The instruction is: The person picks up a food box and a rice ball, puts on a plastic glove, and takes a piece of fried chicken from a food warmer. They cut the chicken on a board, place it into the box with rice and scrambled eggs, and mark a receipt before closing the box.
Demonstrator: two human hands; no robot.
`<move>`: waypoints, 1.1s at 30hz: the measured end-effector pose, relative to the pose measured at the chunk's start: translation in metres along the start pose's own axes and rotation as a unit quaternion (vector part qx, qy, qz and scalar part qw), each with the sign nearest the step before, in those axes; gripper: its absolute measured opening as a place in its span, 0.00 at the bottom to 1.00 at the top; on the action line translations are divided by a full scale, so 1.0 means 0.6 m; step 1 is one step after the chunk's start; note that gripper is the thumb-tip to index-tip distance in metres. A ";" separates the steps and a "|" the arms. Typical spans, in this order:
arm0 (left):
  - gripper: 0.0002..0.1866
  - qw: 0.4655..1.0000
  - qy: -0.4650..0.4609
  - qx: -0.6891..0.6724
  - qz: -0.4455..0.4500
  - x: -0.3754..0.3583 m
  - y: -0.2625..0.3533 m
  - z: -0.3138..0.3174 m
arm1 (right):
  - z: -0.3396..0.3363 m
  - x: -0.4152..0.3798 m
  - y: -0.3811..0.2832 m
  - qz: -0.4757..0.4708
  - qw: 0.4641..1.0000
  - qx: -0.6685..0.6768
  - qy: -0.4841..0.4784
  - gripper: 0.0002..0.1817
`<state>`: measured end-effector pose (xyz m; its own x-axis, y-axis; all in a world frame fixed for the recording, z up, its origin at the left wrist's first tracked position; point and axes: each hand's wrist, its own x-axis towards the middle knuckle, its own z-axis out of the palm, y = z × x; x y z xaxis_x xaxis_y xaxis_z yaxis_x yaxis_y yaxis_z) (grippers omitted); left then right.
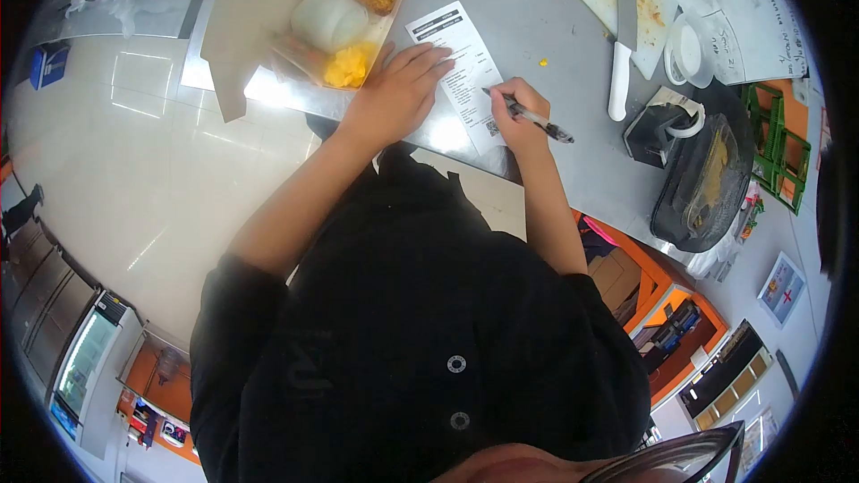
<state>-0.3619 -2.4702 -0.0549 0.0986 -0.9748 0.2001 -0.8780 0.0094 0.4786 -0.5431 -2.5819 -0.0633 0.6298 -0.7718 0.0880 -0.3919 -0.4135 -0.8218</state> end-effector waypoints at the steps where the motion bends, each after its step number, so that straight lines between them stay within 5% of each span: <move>1: 0.19 1.000 -0.002 0.002 0.000 0.000 0.000 0.001 | -0.001 0.000 0.000 0.000 1.000 0.000 -0.001 0.03; 10: 0.19 1.000 -0.008 0.007 -0.002 0.000 -0.002 0.001 | -0.007 0.001 -0.002 -0.060 0.995 -0.021 -0.081 0.04; 15: 0.19 1.000 -0.008 0.001 -0.008 -0.001 -0.002 0.000 | -0.005 0.008 -0.007 0.035 0.998 -0.036 -0.031 0.04; 25: 0.19 1.000 0.005 -0.001 -0.001 0.002 -0.001 0.001 | -0.019 -0.012 -0.003 0.027 0.999 -0.026 0.030 0.03; 27: 0.19 1.000 0.006 0.000 -0.003 0.001 -0.001 0.003 | -0.036 -0.027 0.008 0.036 0.996 0.038 -0.076 0.03; 33: 0.20 1.000 0.007 0.002 0.003 0.002 0.000 -0.001 | -0.040 -0.030 0.008 -0.032 0.991 0.007 -0.131 0.04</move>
<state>-0.3614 -2.4714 -0.0543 0.1002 -0.9714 0.2153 -0.8801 0.0144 0.4746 -0.5725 -2.5820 -0.0553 0.8067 -0.5909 -0.0080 -0.3371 -0.4489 -0.8275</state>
